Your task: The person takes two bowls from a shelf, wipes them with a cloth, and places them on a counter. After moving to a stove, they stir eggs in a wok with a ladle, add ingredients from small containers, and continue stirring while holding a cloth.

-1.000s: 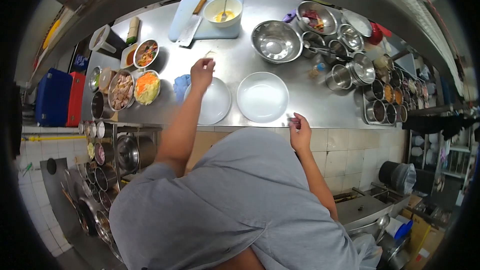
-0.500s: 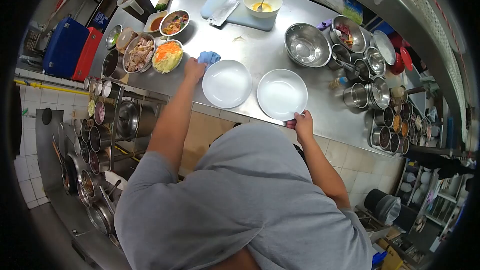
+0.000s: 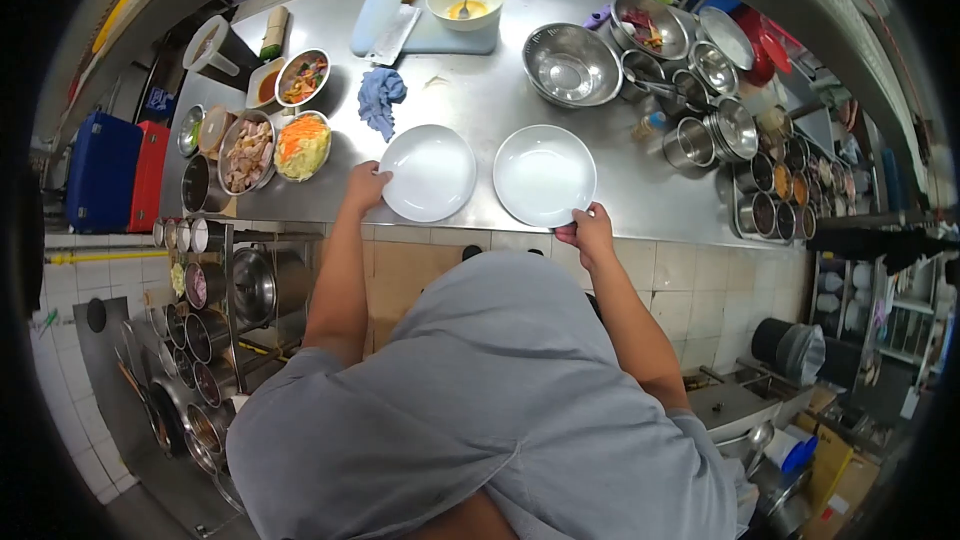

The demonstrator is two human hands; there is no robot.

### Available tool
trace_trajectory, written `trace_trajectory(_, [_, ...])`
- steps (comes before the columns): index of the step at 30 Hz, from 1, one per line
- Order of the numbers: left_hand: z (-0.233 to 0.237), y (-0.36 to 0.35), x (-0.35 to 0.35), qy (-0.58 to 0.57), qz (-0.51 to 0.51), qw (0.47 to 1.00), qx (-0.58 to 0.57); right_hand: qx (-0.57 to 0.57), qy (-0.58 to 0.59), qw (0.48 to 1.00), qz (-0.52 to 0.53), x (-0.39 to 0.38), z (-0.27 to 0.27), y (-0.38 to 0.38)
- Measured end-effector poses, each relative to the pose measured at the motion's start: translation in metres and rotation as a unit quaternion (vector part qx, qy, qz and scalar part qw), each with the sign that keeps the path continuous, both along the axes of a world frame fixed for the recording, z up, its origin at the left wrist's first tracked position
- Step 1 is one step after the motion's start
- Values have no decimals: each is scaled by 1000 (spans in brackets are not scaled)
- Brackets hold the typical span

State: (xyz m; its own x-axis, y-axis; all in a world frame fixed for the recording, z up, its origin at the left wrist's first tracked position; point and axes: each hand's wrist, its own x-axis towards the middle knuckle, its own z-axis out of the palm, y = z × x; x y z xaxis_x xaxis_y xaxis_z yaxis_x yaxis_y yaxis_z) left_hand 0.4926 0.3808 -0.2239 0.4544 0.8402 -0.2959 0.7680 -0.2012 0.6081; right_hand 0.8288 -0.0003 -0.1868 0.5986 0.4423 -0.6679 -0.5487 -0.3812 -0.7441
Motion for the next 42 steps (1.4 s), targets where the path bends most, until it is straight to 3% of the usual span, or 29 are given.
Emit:
trace_trajectory(2, [-4, 1, -2, -10, 4, 1000, -18, 2, 3, 1000, -9, -5, 2, -5])
trace_trajectory(4, [11, -2, -3, 16, 95, 990, 100, 0, 8, 1000, -9, -7, 5, -8])
trace_trajectory(8, [20, -12, -31, 1, 128, 988, 84, -8, 4, 1000, -18, -7, 6, -9])
trace_trajectory(10, [5, -22, -38, -167, 251, 946, -120, -1, 7, 1000, 1, -7, -5, -13])
trace_trajectory(11, [2, -28, -38, -164, 244, 948, -122, -1, 9, 1000, -8, -9, -6, -12])
trace_trajectory(13, [-6, -41, -29, -287, 326, 877, -208, 34, 41, 998, 34, -14, -11, -7])
trace_trajectory(14, [-1, -51, -22, -284, 313, 881, -213, 33, 39, 998, 20, -20, -12, -7])
trace_trajectory(16, [16, -84, -5, -365, 444, 771, -274, 122, 35, 992, 18, -29, -12, -4])
trace_trajectory(18, [17, -120, 7, -336, 425, 795, -274, 117, 7, 993, -15, -31, 1, -6])
trace_trajectory(23, [28, -208, 45, -291, 244, 876, -298, 121, -68, 989, -55, -21, 16, -56])
trace_trajectory(25, [58, -240, 74, -277, 116, 917, -262, 134, -87, 983, -87, -15, 25, -90])
trace_trajectory(26, [67, -251, 89, -278, 89, 919, -266, 144, -97, 980, -94, -12, 29, -109])
trace_trajectory(28, [83, -280, 127, -268, -58, 929, -248, 150, -115, 971, -146, -5, 29, -151])
trace_trajectory(32, [114, -345, 220, -247, -232, 913, -227, 178, -158, 949, -207, 11, 40, -242])
trace_trajectory(36, [117, -425, 320, -231, -340, 884, -223, 155, -208, 930, -262, 31, 51, -336])
trace_trajectory(42, [132, -548, 433, -180, -494, 827, -199, 110, -242, 864, -427, 44, 55, -461])
